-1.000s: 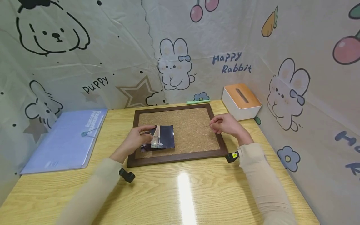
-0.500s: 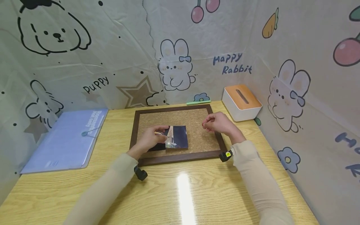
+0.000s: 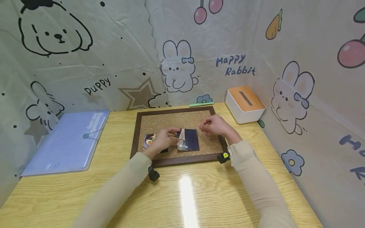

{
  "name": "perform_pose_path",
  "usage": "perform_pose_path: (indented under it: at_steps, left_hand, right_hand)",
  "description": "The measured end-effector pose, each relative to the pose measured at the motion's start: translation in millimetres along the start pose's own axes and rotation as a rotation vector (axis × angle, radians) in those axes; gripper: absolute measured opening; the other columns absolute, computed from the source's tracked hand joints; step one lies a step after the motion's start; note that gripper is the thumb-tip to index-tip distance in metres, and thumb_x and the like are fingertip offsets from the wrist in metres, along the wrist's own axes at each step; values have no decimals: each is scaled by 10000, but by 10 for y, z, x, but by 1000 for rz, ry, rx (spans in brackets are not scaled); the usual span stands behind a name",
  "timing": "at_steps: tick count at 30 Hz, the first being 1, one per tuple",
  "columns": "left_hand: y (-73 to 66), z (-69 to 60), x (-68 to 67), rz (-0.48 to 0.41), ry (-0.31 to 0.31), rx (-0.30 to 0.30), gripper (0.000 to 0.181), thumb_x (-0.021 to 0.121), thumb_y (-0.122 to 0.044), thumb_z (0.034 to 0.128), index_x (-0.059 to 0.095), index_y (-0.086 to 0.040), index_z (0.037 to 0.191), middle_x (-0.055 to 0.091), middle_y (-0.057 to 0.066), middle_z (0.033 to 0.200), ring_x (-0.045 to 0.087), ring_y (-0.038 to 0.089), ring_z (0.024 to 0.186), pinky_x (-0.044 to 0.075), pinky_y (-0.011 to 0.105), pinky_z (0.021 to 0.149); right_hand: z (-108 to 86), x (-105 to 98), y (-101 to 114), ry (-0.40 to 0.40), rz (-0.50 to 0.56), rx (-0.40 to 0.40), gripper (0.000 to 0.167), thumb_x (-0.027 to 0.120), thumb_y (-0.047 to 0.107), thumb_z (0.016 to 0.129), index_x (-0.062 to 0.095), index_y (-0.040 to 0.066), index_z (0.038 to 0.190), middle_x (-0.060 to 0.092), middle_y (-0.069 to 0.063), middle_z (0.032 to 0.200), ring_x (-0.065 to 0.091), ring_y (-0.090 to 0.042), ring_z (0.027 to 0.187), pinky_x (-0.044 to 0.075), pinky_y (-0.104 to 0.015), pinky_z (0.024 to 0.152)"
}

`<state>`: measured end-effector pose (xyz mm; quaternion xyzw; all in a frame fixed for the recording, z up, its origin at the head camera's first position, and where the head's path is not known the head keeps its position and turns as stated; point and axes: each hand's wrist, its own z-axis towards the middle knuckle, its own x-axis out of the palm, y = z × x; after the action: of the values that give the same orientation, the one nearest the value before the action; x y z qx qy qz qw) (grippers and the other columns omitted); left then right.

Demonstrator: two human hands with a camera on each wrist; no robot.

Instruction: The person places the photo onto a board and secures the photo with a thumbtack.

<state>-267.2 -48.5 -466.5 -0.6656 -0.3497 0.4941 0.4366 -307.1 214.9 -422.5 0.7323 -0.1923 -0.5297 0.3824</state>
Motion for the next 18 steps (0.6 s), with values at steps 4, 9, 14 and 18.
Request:
perform_pose_path:
  at_steps: [4, 9, 14, 18]
  left_hand:
    - [-13, 38, 86, 68, -21, -3, 479, 693, 16, 854, 649, -96, 1318, 628, 156, 1241, 666, 270, 1090, 583, 277, 745]
    - [-31, 65, 165, 160, -39, 11, 492, 710, 2, 839, 653, -110, 1315, 653, 141, 1224, 676, 236, 1032, 552, 266, 740]
    - [-39, 73, 212, 257, -74, 44, 489, 728, -14, 819, 665, -102, 1296, 689, 134, 1181, 654, 242, 1054, 532, 343, 901]
    - [-45, 82, 235, 303, -75, 54, 492, 726, -21, 823, 660, -95, 1305, 699, 134, 1205, 635, 262, 1129, 498, 394, 1007]
  right_hand:
    - [53, 51, -22, 24, 10, 15, 171, 617, 143, 975, 719, 11, 1010, 752, -143, 965, 713, -216, 809, 602, -369, 731]
    - [146, 119, -39, 60, 6, 15, 175, 611, 119, 967, 725, -7, 1006, 741, -134, 890, 686, -157, 736, 583, -314, 681]
    - [243, 200, -71, 113, 24, 29, 180, 578, 89, 973, 714, -21, 1015, 719, -106, 882, 668, -138, 718, 563, -269, 646]
    - [290, 254, -84, 134, -1, 48, 183, 578, 96, 969, 710, -22, 1017, 706, -83, 853, 654, -122, 710, 553, -262, 637]
